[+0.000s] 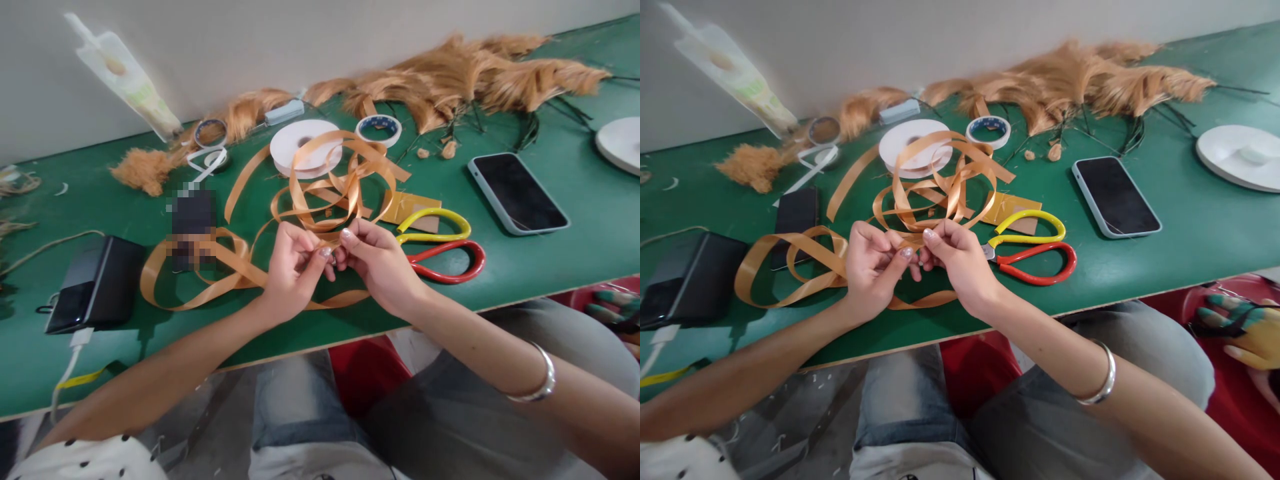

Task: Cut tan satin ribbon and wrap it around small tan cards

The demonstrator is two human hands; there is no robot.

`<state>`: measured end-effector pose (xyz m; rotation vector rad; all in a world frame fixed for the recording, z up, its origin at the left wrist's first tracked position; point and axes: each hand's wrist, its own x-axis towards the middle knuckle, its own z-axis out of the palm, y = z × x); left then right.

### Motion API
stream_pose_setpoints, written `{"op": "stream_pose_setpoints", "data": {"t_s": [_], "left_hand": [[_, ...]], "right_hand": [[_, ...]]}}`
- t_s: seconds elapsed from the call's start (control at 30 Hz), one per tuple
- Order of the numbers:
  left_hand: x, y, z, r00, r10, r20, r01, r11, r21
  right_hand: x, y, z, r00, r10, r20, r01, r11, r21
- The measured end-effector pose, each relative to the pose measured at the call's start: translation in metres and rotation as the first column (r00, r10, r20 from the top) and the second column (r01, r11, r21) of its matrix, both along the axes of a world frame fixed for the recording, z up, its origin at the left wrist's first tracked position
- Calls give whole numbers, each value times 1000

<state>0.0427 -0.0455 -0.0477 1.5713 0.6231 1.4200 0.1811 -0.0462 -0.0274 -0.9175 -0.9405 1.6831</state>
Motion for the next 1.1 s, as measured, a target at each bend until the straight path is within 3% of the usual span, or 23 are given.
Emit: {"op": "stream_pose_setpoints", "data": {"t_s": [0.2, 0.37, 0.63, 0.73, 0.8, 0.9, 1.0, 1.1], "left_hand": [[-4, 0, -3, 999, 26, -20, -26, 1000, -8], [-6, 0, 0, 996, -28, -83, 26, 999, -23], [-7, -1, 0, 994, -5, -112, 0, 999, -44], [-7, -1, 0, 995, -5, -103, 0, 999, -47], [-7, -1, 0, 994, -6, -109, 0, 999, -55], [-8, 0, 0, 993, -22, -112, 18, 999, -41], [-9, 0, 1, 991, -56, -120, 51, 997, -52], [-9, 0, 3, 984, -123, -127, 108, 987, -118]], "right_hand": [[7, 7, 11, 991, 65, 120, -70, 997, 41], [9, 9, 14, 940, 179, 291, -230, 961, 151], [13, 12, 10, 983, 96, 159, -108, 992, 72], [13, 11, 13, 975, 48, 216, -69, 993, 92], [13, 11, 14, 947, 44, 318, -93, 986, 139], [13, 11, 14, 897, 142, 418, -240, 952, 192], [13, 11, 11, 912, 247, 329, -332, 913, 237], [12, 10, 7, 940, 288, 184, -324, 922, 213]]}}
